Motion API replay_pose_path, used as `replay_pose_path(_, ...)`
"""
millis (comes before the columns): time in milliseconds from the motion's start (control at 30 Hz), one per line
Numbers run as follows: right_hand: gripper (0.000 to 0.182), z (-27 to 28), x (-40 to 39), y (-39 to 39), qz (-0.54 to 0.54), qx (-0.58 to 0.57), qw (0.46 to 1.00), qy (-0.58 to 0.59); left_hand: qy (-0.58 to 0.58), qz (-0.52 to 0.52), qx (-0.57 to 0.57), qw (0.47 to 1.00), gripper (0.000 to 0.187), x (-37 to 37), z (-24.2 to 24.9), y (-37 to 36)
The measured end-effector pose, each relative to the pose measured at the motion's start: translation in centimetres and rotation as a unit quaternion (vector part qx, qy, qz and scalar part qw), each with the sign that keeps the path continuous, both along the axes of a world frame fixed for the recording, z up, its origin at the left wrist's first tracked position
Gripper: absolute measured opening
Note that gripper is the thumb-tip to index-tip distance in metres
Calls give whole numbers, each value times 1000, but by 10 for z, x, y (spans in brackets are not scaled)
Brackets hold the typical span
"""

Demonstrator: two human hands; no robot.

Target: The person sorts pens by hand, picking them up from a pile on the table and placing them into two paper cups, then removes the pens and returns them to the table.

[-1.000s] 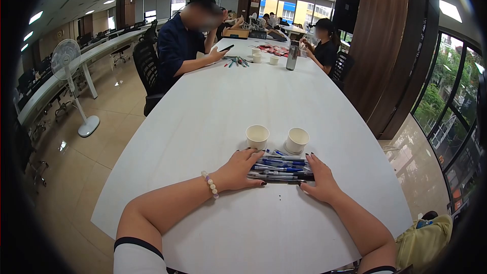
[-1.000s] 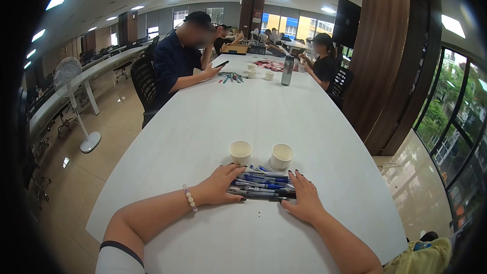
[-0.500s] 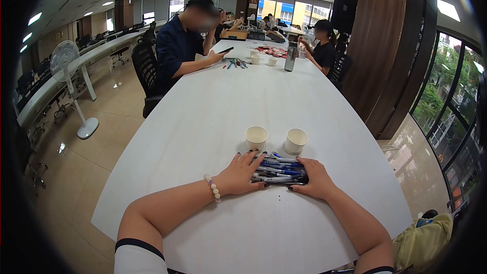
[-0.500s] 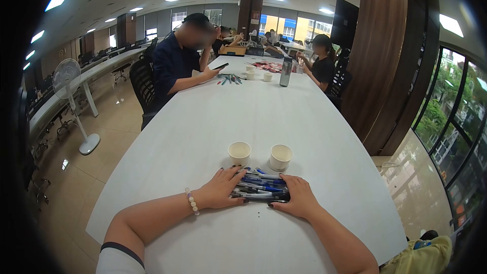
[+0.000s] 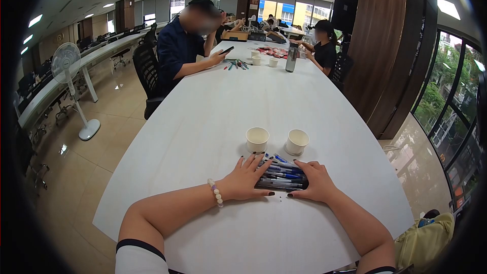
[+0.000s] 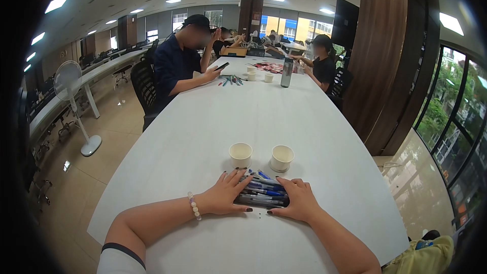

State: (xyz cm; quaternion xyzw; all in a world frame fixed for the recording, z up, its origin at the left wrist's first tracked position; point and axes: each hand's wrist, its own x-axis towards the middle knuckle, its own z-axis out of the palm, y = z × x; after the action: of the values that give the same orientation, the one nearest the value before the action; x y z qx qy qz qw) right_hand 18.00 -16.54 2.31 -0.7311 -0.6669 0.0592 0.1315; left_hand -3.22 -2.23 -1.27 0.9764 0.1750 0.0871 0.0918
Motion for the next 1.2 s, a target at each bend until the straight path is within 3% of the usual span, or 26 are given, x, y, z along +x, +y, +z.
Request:
replay_pose_path(267,80,-6,0,1,85,31,996,24,7,11,6,1000,99,0,1,-1)
replay_pose_path(367,75,-7,0,1,110,35,993,35,-38,13,64,997,97,0,-2,3)
replay_pose_path(433,74,-6,-1,1,121,41,991,44,-107,-43,22,993,88,-1,-2,6)
replay_pose_path(533,69,-4,-4,0,131,35,989,66,-105,-71,-24,992,73,-2,8,5)
replay_pose_path(733,63,7,-15,-6,117,-5,993,12,-78,-81,-106,988,62,-2,16,-1)
replay_pose_path(833,58,-4,0,-5,108,50,987,112,-116,-30,-143,982,63,-3,16,-4)
replay_pose_path(900,48,-6,10,-5,46,60,959,273,-149,-15,-165,975,63,-4,17,-2)
replay_pose_path(967,43,-19,26,0,37,78,956,281,-185,23,-197,963,62,-4,18,-3)
replay_pose_path(1033,32,-25,31,3,-7,85,949,304,-182,7,-173,968,61,-3,11,3)
replay_pose_path(1200,32,-26,27,1,0,111,964,241,-137,3,-121,983,66,-4,9,8)
